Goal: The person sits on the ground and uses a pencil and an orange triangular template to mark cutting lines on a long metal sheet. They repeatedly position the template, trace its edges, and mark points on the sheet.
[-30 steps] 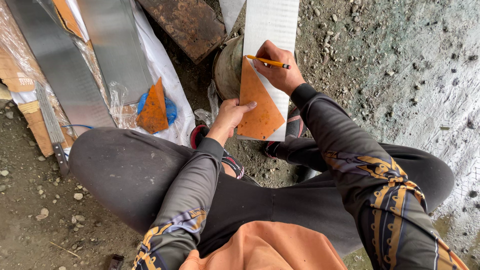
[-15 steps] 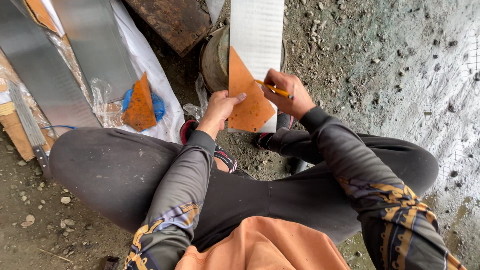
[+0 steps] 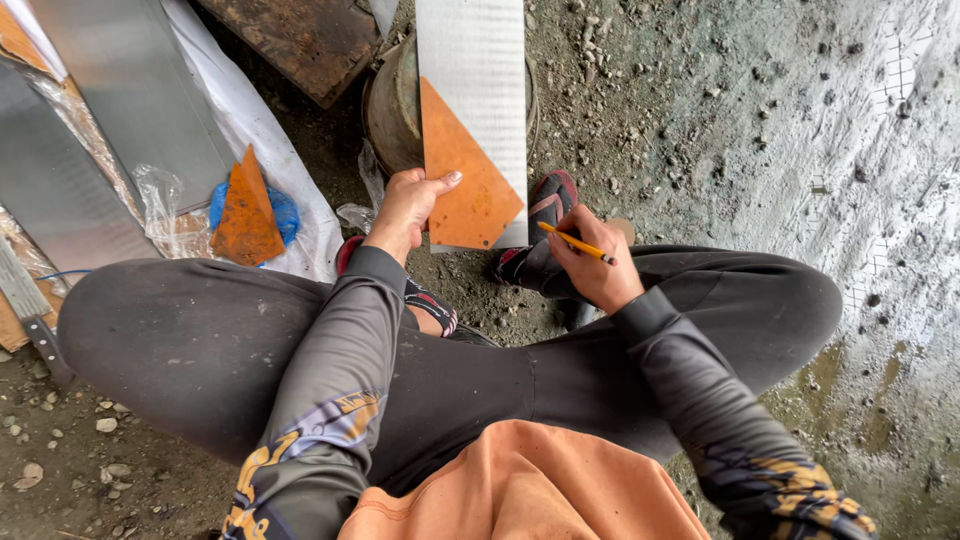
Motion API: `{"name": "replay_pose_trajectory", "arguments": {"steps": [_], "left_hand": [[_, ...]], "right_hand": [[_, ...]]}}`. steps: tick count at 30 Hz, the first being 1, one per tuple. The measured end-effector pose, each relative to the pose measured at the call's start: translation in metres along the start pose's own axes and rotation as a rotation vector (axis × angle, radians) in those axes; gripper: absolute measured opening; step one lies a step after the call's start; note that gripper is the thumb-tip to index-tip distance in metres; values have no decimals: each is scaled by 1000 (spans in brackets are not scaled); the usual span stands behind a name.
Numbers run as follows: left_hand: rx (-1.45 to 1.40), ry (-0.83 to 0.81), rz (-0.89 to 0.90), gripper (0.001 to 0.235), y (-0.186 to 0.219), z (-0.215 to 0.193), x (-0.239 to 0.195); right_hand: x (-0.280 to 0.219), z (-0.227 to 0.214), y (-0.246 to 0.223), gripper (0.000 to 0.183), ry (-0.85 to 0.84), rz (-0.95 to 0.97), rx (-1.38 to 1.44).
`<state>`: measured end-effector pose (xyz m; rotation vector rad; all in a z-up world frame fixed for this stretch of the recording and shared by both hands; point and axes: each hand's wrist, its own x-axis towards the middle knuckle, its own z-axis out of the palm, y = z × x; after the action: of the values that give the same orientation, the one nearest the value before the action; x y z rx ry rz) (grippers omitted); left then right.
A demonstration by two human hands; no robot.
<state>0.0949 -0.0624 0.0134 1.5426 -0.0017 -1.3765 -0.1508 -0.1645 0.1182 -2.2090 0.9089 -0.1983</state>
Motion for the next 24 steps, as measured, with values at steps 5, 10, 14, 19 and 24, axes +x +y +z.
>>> {"name": "replay_pose_trajectory", "arguments": {"steps": [5,10,14,19,24], "left_hand": [[-75,-40,18,33,4,0,-1],[59,30,-40,33,-4,-1,6],[-73,-26,7,32,-7,0,12],[-40,-16,-30,33,-6,0,10],[19,-4,-44,36,-1,-1,6]], "right_hand": [[-14,32,-5,18,161,73,81],[-11,36,-1,18,208,9,56],[-5,39,1,18,208,6,37],[-5,42,2,17,201,11,32],[-4,41,1,16,220,-55,5]]}}
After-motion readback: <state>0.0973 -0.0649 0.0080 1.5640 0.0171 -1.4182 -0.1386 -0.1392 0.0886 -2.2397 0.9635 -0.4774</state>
